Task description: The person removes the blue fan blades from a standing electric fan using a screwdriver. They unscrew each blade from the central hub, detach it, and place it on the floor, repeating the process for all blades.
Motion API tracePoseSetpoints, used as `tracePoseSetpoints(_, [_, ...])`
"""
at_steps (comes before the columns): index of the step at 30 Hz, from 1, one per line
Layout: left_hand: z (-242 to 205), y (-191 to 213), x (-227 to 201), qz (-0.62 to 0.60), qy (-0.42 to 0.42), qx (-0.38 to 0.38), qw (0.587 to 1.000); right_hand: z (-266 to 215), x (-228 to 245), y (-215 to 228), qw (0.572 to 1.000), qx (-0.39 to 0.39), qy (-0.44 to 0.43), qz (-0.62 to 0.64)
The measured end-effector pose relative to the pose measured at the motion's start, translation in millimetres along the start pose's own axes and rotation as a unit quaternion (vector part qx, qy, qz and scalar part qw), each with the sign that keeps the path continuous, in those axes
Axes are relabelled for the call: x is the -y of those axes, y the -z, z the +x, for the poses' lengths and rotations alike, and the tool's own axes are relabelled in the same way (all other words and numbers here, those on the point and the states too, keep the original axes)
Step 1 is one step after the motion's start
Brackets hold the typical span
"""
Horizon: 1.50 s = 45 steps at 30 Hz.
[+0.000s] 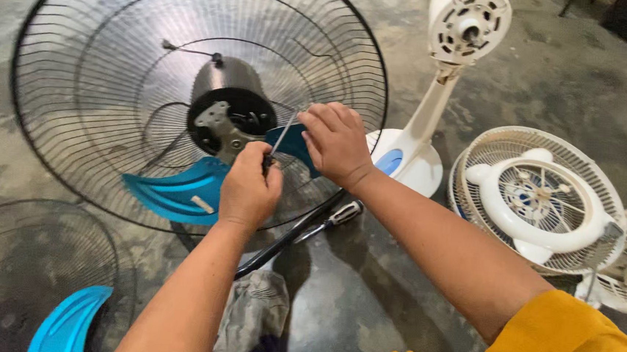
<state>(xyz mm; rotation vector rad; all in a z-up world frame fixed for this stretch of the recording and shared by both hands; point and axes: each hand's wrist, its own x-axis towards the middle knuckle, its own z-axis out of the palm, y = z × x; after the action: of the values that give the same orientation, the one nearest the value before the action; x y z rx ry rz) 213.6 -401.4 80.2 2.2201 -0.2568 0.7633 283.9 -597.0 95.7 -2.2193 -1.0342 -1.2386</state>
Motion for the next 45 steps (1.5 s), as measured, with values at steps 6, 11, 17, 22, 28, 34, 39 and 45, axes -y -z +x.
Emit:
tracePoseSetpoints(6, [-9, 54, 33, 0.05, 0.041, -0.023, 0.998, 24, 8, -18, 0.993, 0.097, -0.062, 0.005])
tracePoseSetpoints(11, [-15, 79, 45, 0.051, 0.08, -0.021, 0.995, 23, 12, -24, 0.995, 0.068, -0.072, -0.026])
tracePoseSetpoints(17, [-19, 96, 54, 0.079, 0.111, -0.019, 0.991, 17, 12, -25, 0.99, 0.077, -0.113, -0.032])
tracePoseSetpoints(22, [-21, 103, 60, 0.136, 0.181, 0.002, 0.974, 11, 4, -23, 0.986, 0.08, -0.147, -0.014])
tracePoseSetpoints(28, [-15, 103, 76, 0.137, 0.157, -0.022, 0.978, 14, 0, -26, 0.986, 0.069, -0.152, 0.016])
tracePoseSetpoints(34, [15, 91, 66, 0.089, 0.032, -0.094, 0.991, 36, 9, -28, 0.996, 0.052, -0.074, 0.002])
tracePoseSetpoints(39, [32, 82, 37, 0.056, 0.015, -0.074, 0.996, 60, 21, -22, 0.999, 0.024, -0.033, -0.028])
tracePoseSetpoints(45, [52, 52, 12, 0.007, -0.003, -0.072, 0.997, 72, 26, -27, 0.999, -0.03, -0.011, 0.026])
